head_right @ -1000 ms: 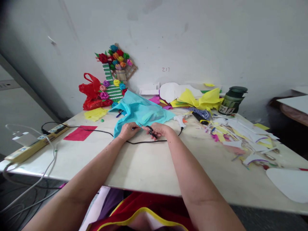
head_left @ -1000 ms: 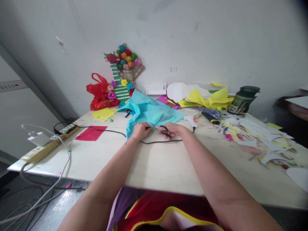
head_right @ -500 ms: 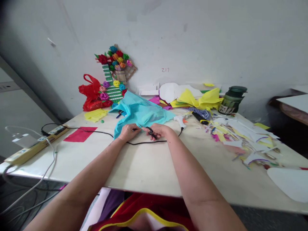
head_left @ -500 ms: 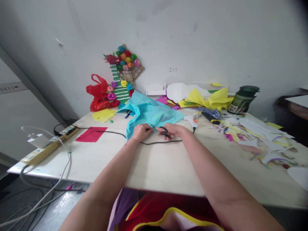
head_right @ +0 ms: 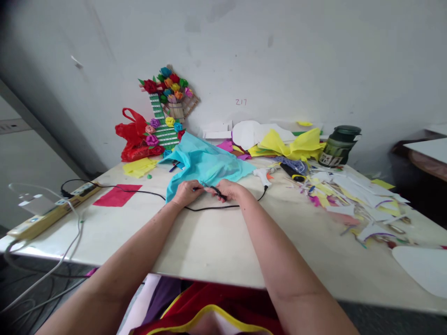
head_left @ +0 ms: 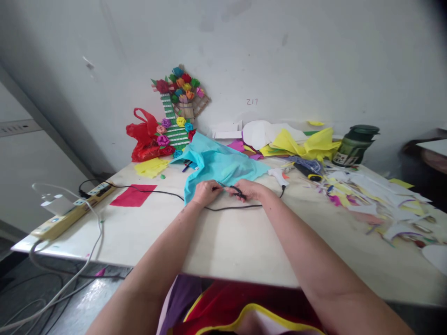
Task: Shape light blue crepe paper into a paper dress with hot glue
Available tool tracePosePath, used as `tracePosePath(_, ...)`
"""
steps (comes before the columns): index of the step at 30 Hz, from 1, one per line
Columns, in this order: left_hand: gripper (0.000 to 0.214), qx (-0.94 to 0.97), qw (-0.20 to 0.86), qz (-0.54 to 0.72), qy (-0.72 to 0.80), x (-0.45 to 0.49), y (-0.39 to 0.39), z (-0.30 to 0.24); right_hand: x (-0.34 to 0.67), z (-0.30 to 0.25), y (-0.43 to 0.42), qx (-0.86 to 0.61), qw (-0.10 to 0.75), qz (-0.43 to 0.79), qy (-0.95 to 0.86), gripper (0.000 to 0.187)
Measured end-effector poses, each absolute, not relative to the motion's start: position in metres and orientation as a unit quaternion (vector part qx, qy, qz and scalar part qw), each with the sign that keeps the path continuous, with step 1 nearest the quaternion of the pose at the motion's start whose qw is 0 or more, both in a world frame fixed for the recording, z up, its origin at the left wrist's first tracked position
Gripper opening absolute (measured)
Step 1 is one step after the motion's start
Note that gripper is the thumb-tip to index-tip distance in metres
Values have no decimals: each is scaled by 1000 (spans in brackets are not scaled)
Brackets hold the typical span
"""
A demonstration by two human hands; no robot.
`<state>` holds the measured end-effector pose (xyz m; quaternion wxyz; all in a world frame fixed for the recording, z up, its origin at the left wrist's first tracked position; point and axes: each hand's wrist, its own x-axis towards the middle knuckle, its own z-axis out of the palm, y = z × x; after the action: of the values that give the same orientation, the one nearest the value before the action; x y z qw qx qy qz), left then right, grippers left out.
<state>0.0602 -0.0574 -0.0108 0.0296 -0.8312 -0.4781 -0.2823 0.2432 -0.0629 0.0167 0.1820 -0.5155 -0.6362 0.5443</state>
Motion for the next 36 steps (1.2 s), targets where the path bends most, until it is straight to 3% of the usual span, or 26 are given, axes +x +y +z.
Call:
tracePosePath(15, 18, -830, 1, -265, -491, 60, -59, -10, 242, 19, -57, -490, 147, 578, -636, 54)
tracePosePath(27, 15, -821, -29, -279, -497, 58, -57, -12, 231, 10, -58, -508, 219, 511, -658, 44)
tracePosePath(33, 31, -788, 25, -318, -526, 50, -47, -12, 231, 9, -59, -517, 205, 530, -640, 40)
tracePosePath(36, 46, -789, 34, -219, -573, 45, -40, -17, 229, 12, -61, -523, 199, 549, -621, 37)
